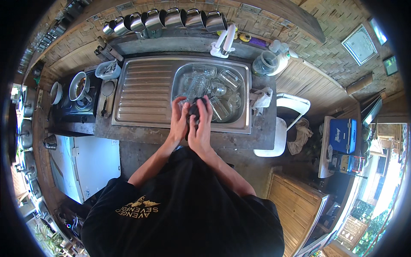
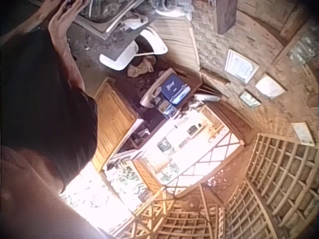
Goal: Drying washed glasses with a cloth and stacking them on an overhead wooden shelf.
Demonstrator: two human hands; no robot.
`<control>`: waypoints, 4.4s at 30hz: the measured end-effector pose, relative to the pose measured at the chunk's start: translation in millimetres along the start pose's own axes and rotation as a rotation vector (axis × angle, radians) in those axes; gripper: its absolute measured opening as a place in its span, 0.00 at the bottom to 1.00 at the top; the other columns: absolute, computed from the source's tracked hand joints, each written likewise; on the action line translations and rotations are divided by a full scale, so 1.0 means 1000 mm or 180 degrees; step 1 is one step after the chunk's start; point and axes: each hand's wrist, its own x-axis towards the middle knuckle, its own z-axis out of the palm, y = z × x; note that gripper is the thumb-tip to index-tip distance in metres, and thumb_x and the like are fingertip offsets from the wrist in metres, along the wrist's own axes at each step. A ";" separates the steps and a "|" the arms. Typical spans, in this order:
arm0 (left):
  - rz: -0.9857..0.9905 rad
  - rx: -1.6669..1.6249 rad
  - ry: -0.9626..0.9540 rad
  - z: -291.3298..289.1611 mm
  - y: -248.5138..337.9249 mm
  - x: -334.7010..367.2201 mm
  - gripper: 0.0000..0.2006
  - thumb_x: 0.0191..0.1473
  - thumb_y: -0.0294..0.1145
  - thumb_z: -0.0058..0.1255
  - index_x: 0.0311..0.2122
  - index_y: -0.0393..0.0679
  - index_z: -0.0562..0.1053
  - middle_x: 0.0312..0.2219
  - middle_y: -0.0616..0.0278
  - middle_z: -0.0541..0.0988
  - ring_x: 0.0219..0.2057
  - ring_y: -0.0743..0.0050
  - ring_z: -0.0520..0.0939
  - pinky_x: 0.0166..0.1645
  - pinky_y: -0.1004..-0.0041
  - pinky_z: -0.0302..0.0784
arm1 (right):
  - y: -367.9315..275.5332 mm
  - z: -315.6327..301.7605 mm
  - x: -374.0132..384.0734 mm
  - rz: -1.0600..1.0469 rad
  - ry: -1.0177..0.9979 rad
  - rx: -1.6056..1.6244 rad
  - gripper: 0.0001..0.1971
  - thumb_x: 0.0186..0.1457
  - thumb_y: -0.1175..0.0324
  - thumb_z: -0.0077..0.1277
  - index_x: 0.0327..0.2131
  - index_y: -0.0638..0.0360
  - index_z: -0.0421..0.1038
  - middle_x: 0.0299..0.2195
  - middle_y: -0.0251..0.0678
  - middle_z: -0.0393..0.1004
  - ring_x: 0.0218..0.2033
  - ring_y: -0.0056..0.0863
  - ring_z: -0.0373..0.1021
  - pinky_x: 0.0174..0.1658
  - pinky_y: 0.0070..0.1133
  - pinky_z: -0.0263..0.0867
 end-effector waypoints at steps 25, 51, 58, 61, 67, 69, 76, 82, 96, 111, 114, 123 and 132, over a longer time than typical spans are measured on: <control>-0.0047 -0.0245 -0.0577 0.008 0.022 -0.012 0.26 0.55 0.37 0.58 0.54 0.38 0.62 0.36 0.61 0.76 0.39 0.78 0.76 0.44 0.76 0.71 | 0.009 -0.010 0.013 0.1579 0.0622 0.1967 0.23 0.68 0.64 0.34 0.62 0.61 0.51 0.58 0.42 0.58 0.57 0.30 0.57 0.60 0.26 0.52; 0.0297 0.0313 0.0115 0.008 0.014 -0.009 0.25 0.63 0.44 0.44 0.58 0.38 0.58 0.43 0.57 0.69 0.43 0.71 0.70 0.50 0.72 0.67 | -0.016 -0.010 0.003 0.0140 -0.0012 0.0123 0.23 0.62 0.70 0.41 0.60 0.62 0.54 0.63 0.56 0.46 0.62 0.57 0.51 0.61 0.38 0.52; -0.0426 -0.0806 -0.0514 0.007 0.021 -0.015 0.24 0.67 0.48 0.30 0.59 0.43 0.62 0.39 0.66 0.74 0.39 0.82 0.74 0.44 0.81 0.69 | -0.004 -0.009 0.010 0.1109 0.0567 0.0786 0.23 0.67 0.65 0.37 0.61 0.64 0.52 0.59 0.48 0.57 0.59 0.36 0.57 0.61 0.28 0.52; -0.0417 -0.0960 -0.0658 0.010 0.026 -0.016 0.24 0.67 0.49 0.31 0.60 0.44 0.61 0.38 0.68 0.74 0.37 0.85 0.73 0.40 0.84 0.68 | 0.014 -0.010 0.015 0.1607 0.0744 0.1943 0.22 0.68 0.63 0.34 0.61 0.62 0.53 0.58 0.43 0.59 0.57 0.29 0.58 0.60 0.26 0.52; -0.0466 -0.0315 -0.0286 0.011 0.019 -0.009 0.25 0.67 0.49 0.32 0.59 0.40 0.59 0.43 0.58 0.74 0.40 0.76 0.75 0.45 0.75 0.71 | -0.006 -0.012 0.006 0.0158 0.0297 -0.0074 0.23 0.64 0.68 0.40 0.60 0.63 0.54 0.62 0.57 0.50 0.61 0.54 0.53 0.62 0.37 0.51; -0.0103 0.0039 0.0036 0.008 0.011 -0.006 0.27 0.67 0.53 0.25 0.57 0.40 0.61 0.44 0.54 0.73 0.42 0.72 0.75 0.49 0.73 0.70 | -0.012 -0.015 0.005 -0.0213 -0.0071 -0.0204 0.22 0.61 0.71 0.44 0.58 0.63 0.58 0.63 0.57 0.48 0.64 0.58 0.48 0.62 0.41 0.50; -0.0868 -0.1613 -0.0658 0.005 0.005 0.000 0.27 0.67 0.53 0.23 0.55 0.41 0.64 0.39 0.57 0.76 0.37 0.73 0.77 0.44 0.73 0.73 | 0.004 -0.015 0.003 -0.0199 0.0300 -0.0200 0.23 0.61 0.72 0.45 0.59 0.64 0.56 0.61 0.54 0.52 0.62 0.52 0.53 0.62 0.38 0.50; -0.0601 -0.0053 -0.0907 -0.002 0.023 -0.002 0.27 0.66 0.50 0.29 0.57 0.39 0.63 0.33 0.58 0.78 0.34 0.74 0.79 0.39 0.74 0.74 | 0.013 -0.024 0.009 0.0838 0.0353 0.0246 0.22 0.64 0.68 0.42 0.59 0.65 0.55 0.53 0.50 0.64 0.51 0.39 0.66 0.54 0.27 0.60; 0.0623 0.1721 -0.0817 0.003 0.025 -0.012 0.19 0.66 0.34 0.31 0.57 0.35 0.63 0.39 0.42 0.76 0.33 0.48 0.79 0.40 0.61 0.76 | 0.007 -0.028 0.025 0.0466 -0.0442 -0.0876 0.13 0.57 0.63 0.53 0.25 0.63 0.72 0.21 0.45 0.74 0.21 0.46 0.72 0.24 0.33 0.65; -0.2500 -0.2124 -0.1741 -0.024 0.000 0.000 0.30 0.64 0.60 0.27 0.49 0.44 0.71 0.26 0.58 0.78 0.20 0.60 0.80 0.26 0.63 0.77 | 0.013 -0.038 0.033 0.0123 -0.0715 0.0543 0.10 0.54 0.69 0.56 0.26 0.67 0.74 0.20 0.43 0.74 0.18 0.33 0.70 0.24 0.26 0.62; -0.2978 -0.3243 -0.2177 -0.029 -0.019 0.002 0.31 0.63 0.61 0.27 0.46 0.44 0.73 0.29 0.58 0.79 0.23 0.56 0.81 0.26 0.58 0.77 | 0.014 -0.038 0.034 0.0205 -0.0988 0.0581 0.09 0.54 0.69 0.56 0.27 0.67 0.75 0.20 0.42 0.74 0.18 0.32 0.69 0.24 0.25 0.61; -0.0361 0.0310 -0.0551 0.002 -0.005 -0.010 0.24 0.67 0.50 0.27 0.46 0.39 0.68 0.35 0.56 0.77 0.38 0.70 0.77 0.44 0.72 0.71 | 0.008 -0.030 0.039 0.0155 -0.1000 -0.0238 0.11 0.55 0.65 0.56 0.29 0.65 0.76 0.24 0.43 0.76 0.21 0.40 0.72 0.25 0.27 0.66; -0.3075 -0.3365 -0.1444 -0.023 0.008 -0.015 0.30 0.60 0.65 0.30 0.46 0.47 0.70 0.26 0.52 0.78 0.19 0.50 0.80 0.26 0.55 0.78 | 0.019 -0.034 0.042 0.0244 -0.1386 0.0746 0.11 0.54 0.68 0.57 0.26 0.68 0.74 0.22 0.41 0.76 0.21 0.30 0.72 0.27 0.23 0.64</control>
